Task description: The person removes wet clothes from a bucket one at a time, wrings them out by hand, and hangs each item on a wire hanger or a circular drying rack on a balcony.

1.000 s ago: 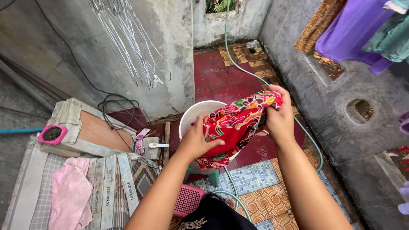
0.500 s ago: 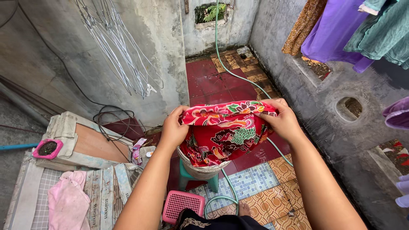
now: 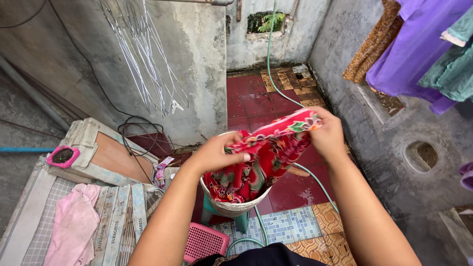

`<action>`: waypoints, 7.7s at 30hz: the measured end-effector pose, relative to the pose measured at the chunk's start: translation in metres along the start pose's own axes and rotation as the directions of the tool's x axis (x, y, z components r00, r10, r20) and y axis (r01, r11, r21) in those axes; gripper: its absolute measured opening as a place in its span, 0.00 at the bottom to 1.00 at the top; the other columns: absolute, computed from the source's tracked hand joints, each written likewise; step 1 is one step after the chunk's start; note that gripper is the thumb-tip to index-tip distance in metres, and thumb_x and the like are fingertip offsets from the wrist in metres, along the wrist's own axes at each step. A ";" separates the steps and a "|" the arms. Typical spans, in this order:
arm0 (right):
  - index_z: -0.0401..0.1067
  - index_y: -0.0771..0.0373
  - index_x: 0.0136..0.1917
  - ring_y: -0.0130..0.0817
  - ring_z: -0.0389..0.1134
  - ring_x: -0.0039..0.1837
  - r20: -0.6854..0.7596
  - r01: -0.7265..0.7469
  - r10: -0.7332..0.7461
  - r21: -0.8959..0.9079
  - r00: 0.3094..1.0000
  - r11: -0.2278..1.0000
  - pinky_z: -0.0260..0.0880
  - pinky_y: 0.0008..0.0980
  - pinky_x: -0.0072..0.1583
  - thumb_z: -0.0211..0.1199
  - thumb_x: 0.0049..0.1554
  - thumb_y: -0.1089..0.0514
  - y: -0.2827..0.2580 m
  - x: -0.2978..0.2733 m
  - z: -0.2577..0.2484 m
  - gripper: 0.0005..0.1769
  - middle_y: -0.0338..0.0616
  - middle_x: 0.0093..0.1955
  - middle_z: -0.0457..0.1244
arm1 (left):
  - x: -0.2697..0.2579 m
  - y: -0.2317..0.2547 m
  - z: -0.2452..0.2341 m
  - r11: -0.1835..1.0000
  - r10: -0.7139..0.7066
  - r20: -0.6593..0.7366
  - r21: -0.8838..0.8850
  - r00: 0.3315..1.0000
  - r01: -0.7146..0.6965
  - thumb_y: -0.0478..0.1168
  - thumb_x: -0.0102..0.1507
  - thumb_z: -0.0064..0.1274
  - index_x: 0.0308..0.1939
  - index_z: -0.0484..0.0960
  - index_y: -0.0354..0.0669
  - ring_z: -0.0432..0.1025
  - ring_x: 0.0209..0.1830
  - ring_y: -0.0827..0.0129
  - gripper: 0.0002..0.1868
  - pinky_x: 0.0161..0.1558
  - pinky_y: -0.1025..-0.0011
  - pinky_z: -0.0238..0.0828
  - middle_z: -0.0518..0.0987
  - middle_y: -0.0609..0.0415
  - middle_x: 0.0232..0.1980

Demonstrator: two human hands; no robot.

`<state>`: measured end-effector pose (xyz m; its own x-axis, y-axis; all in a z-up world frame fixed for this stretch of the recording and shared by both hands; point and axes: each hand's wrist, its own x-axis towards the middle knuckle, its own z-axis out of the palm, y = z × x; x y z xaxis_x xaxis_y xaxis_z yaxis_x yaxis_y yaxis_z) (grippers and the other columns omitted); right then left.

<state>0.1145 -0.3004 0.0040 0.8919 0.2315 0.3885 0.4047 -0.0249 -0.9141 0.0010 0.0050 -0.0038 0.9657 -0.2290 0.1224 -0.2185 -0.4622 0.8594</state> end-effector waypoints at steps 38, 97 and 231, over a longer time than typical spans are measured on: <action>0.55 0.66 0.74 0.46 0.60 0.68 0.644 0.368 -0.303 0.036 0.702 0.929 0.60 0.40 0.64 0.69 0.46 0.67 -0.020 0.003 0.019 0.45 0.58 0.66 0.61 | 0.034 0.070 0.081 0.899 0.165 -0.731 0.388 0.662 0.204 0.40 0.52 0.65 0.41 0.79 0.40 0.77 0.42 0.45 0.16 0.41 0.55 0.71 0.83 0.43 0.38; 0.77 0.62 0.64 0.31 0.73 0.53 0.570 -0.489 0.571 -0.310 0.590 0.815 0.74 0.34 0.54 0.67 0.53 0.54 0.001 0.009 0.045 0.26 0.50 0.55 0.74 | -0.058 -0.023 0.019 -0.083 -0.644 -0.165 -0.956 0.747 -0.283 0.61 0.60 0.39 0.58 0.78 0.47 0.79 0.50 0.54 0.31 0.48 0.47 0.76 0.84 0.48 0.52; 0.78 0.64 0.52 0.43 0.69 0.37 0.282 0.220 -0.138 -0.284 0.949 0.933 0.68 0.39 0.44 0.61 0.62 0.50 -0.059 0.175 0.391 0.16 0.52 0.34 0.68 | -0.091 0.016 -0.093 0.934 0.241 -0.932 0.146 0.272 -0.327 0.37 0.67 0.56 0.46 0.81 0.35 0.79 0.44 0.67 0.08 0.49 0.70 0.75 0.84 0.53 0.45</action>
<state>0.1675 0.1220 0.0810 0.7339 0.4973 0.4627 0.6314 -0.2485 -0.7345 -0.0770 0.0981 0.0447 0.3405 0.6245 0.7029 -0.5400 -0.4820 0.6899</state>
